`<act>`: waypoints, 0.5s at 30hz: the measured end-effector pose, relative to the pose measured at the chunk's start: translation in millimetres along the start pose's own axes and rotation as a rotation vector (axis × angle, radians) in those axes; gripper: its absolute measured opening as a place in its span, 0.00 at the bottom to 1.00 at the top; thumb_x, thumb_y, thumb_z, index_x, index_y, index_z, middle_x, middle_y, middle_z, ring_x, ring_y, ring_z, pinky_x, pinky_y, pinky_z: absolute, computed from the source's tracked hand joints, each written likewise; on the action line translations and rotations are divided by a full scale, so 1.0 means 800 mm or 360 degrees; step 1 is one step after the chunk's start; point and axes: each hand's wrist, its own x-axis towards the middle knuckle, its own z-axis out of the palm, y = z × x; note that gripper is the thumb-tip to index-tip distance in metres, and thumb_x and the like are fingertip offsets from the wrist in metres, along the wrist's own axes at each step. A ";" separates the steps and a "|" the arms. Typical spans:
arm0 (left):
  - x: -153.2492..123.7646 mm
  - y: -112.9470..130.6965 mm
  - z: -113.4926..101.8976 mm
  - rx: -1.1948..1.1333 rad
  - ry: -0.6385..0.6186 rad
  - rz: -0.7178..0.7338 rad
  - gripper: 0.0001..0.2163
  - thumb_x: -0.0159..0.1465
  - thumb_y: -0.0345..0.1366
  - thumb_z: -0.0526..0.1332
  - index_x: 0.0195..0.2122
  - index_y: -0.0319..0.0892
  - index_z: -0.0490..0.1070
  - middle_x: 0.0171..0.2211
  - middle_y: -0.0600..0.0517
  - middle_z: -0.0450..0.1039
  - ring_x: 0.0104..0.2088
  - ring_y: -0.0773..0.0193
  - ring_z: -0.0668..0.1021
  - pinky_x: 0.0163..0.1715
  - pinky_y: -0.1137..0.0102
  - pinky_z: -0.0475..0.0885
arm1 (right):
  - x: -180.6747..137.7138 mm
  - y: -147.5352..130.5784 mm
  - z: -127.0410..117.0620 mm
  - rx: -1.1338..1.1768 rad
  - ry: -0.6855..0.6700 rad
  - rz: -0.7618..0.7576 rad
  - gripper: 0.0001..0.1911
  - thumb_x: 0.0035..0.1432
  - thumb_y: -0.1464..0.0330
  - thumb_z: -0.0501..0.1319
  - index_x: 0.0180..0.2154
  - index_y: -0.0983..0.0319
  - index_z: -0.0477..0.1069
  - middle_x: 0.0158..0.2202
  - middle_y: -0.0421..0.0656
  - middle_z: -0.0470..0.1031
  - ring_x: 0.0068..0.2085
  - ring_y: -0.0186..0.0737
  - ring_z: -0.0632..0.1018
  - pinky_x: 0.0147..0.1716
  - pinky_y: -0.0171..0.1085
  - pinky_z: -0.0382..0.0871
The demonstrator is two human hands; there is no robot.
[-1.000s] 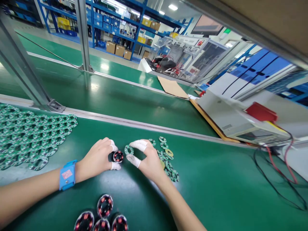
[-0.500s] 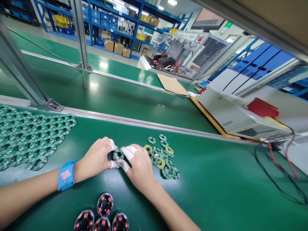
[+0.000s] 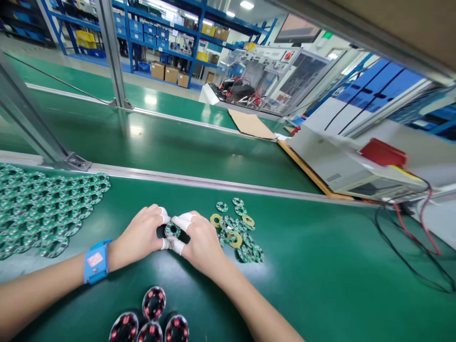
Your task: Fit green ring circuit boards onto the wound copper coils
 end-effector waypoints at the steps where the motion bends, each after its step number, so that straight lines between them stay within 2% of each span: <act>1: 0.000 0.000 0.000 0.0006 0.0001 -0.0005 0.09 0.53 0.38 0.65 0.27 0.40 0.69 0.32 0.51 0.69 0.35 0.59 0.68 0.32 0.66 0.61 | 0.000 0.000 0.001 -0.0009 -0.0004 0.0006 0.15 0.55 0.64 0.61 0.42 0.64 0.74 0.36 0.50 0.76 0.37 0.48 0.74 0.35 0.43 0.70; 4: 0.000 -0.001 -0.003 0.0001 -0.0010 -0.0004 0.08 0.54 0.38 0.64 0.28 0.39 0.69 0.32 0.50 0.68 0.36 0.58 0.69 0.34 0.65 0.64 | -0.002 -0.001 0.003 0.0020 -0.0041 0.0083 0.14 0.53 0.65 0.63 0.43 0.62 0.74 0.38 0.48 0.76 0.39 0.48 0.74 0.36 0.43 0.70; 7: -0.006 0.000 -0.013 -0.0109 0.0030 0.0050 0.16 0.52 0.41 0.66 0.38 0.39 0.69 0.38 0.48 0.68 0.41 0.56 0.69 0.40 0.63 0.66 | -0.005 0.001 0.002 0.0171 -0.0068 0.0224 0.15 0.53 0.67 0.62 0.45 0.60 0.72 0.42 0.47 0.75 0.42 0.48 0.74 0.41 0.45 0.69; 10: -0.016 0.006 -0.022 -0.0117 0.0092 0.0205 0.16 0.55 0.31 0.62 0.46 0.40 0.65 0.45 0.47 0.65 0.46 0.58 0.68 0.46 0.66 0.66 | -0.006 0.004 -0.004 0.0448 -0.0155 0.0279 0.21 0.53 0.68 0.63 0.50 0.60 0.67 0.46 0.48 0.72 0.45 0.47 0.72 0.45 0.46 0.68; 12: -0.021 0.013 -0.023 0.0022 0.0018 0.0364 0.11 0.59 0.24 0.55 0.42 0.40 0.67 0.41 0.48 0.67 0.43 0.60 0.69 0.43 0.67 0.68 | -0.006 0.008 -0.008 0.0679 -0.0274 0.0258 0.22 0.52 0.70 0.62 0.51 0.60 0.65 0.47 0.48 0.71 0.45 0.44 0.73 0.45 0.44 0.69; 15: -0.024 0.020 -0.017 0.0256 -0.0057 0.0556 0.10 0.62 0.22 0.49 0.33 0.37 0.69 0.33 0.48 0.68 0.36 0.60 0.70 0.36 0.67 0.70 | -0.006 0.013 -0.007 0.0853 -0.0311 0.0280 0.20 0.52 0.74 0.60 0.48 0.60 0.66 0.45 0.46 0.71 0.43 0.41 0.73 0.44 0.41 0.70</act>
